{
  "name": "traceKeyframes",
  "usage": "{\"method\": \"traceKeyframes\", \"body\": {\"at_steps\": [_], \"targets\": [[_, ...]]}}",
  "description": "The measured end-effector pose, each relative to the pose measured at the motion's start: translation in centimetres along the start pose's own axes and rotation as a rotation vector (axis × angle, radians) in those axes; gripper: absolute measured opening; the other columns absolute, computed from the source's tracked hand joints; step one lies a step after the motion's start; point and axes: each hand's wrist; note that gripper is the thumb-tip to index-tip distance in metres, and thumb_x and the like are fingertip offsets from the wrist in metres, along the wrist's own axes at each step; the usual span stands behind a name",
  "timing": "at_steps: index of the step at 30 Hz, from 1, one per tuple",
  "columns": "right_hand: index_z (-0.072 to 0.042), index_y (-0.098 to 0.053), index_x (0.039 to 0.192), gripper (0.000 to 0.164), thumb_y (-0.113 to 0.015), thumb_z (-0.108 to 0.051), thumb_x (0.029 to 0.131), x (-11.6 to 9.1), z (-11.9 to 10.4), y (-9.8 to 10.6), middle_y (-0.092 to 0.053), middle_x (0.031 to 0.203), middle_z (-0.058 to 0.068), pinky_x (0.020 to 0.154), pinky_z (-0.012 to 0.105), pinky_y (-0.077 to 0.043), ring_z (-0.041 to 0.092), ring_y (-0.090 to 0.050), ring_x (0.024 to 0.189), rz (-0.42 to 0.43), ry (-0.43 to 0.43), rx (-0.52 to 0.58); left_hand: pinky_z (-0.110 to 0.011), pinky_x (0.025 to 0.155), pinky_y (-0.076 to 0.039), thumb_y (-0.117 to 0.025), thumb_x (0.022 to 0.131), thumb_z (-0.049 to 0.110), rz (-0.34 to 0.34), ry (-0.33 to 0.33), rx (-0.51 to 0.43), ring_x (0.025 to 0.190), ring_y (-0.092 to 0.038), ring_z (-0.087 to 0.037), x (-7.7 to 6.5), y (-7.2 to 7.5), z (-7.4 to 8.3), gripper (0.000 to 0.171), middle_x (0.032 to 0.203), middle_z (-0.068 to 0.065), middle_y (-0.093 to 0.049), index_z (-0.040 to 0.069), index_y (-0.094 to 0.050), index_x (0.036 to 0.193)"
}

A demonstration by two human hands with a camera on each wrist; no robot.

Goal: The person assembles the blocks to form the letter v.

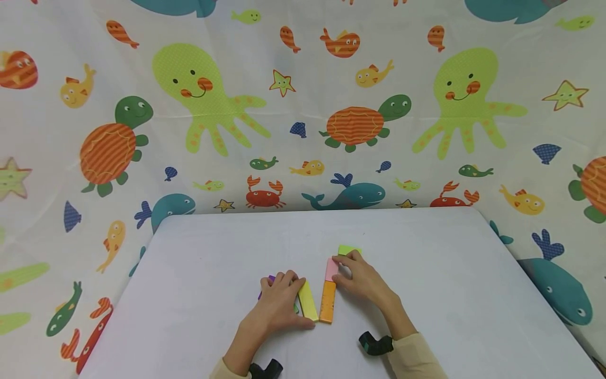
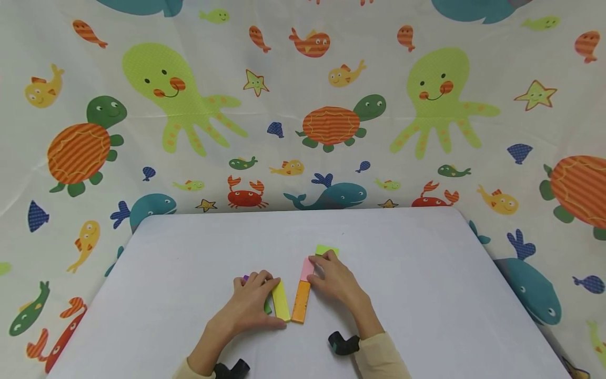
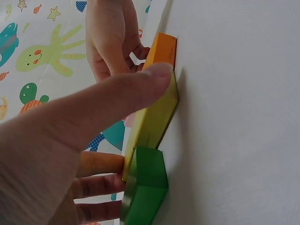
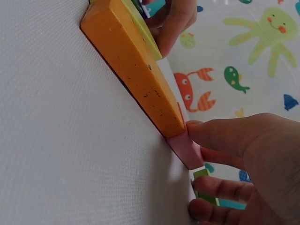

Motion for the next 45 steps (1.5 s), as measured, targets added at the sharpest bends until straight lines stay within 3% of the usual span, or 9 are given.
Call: {"method": "traceKeyframes", "body": {"at_steps": [8, 19, 31, 40, 45], "targets": [[-0.022, -0.059, 0.139, 0.070, -0.079, -0.053, 0.079, 0.10, -0.37, 0.11, -0.052, 0.113, 0.002, 0.079, 0.031, -0.049, 0.016, -0.053, 0.093, -0.015, -0.018, -0.029, -0.065, 0.098, -0.032, -0.082, 0.064, 0.067, -0.012, 0.000, -0.014, 0.114, -0.049, -0.026, 0.21, 0.16, -0.30, 0.094, 0.125, -0.006, -0.056, 0.013, -0.059, 0.138], [-0.018, -0.059, 0.139, 0.072, -0.081, -0.048, 0.079, 0.12, -0.62, 0.27, -0.051, 0.113, 0.005, 0.076, 0.030, -0.048, 0.017, -0.052, 0.093, -0.020, -0.033, -0.053, -0.065, 0.099, -0.032, -0.082, 0.064, 0.068, -0.014, -0.007, -0.008, 0.114, -0.049, -0.026, 0.40, 0.22, -0.57, 0.094, 0.124, -0.005, -0.056, 0.013, -0.059, 0.138], [-0.017, -0.057, 0.141, 0.075, -0.082, -0.049, 0.078, 0.09, -0.54, 0.31, -0.052, 0.116, 0.007, 0.083, 0.036, -0.054, 0.019, -0.055, 0.096, -0.028, -0.049, -0.048, -0.066, 0.100, -0.032, -0.081, 0.065, 0.068, -0.012, -0.013, -0.001, 0.116, -0.049, -0.026, 0.34, 0.24, -0.58, 0.094, 0.126, -0.006, -0.056, 0.013, -0.059, 0.138], [-0.015, -0.061, 0.136, 0.052, -0.072, -0.039, 0.091, -0.01, -0.46, -0.26, -0.052, 0.114, 0.006, 0.081, 0.033, -0.051, 0.017, -0.054, 0.089, 0.013, -0.034, -0.048, -0.066, 0.100, -0.032, -0.081, 0.065, 0.068, -0.017, -0.020, 0.003, 0.116, -0.049, -0.026, 0.06, 0.23, -0.79, 0.094, 0.128, -0.006, -0.056, 0.014, -0.059, 0.139], [-0.015, -0.061, 0.135, 0.048, -0.072, -0.034, 0.092, -0.01, -0.48, -0.46, -0.051, 0.113, 0.006, 0.077, 0.031, -0.048, 0.016, -0.052, 0.085, 0.026, -0.032, -0.049, -0.065, 0.100, -0.033, -0.081, 0.066, 0.067, -0.018, -0.025, 0.007, 0.116, -0.049, -0.026, -0.07, 0.26, -0.92, 0.094, 0.128, -0.006, -0.056, 0.014, -0.059, 0.139]]}}
Point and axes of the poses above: each hand's wrist, its own x-axis towards the middle knuckle, its own y-axis out of the back of the hand, z = x × y
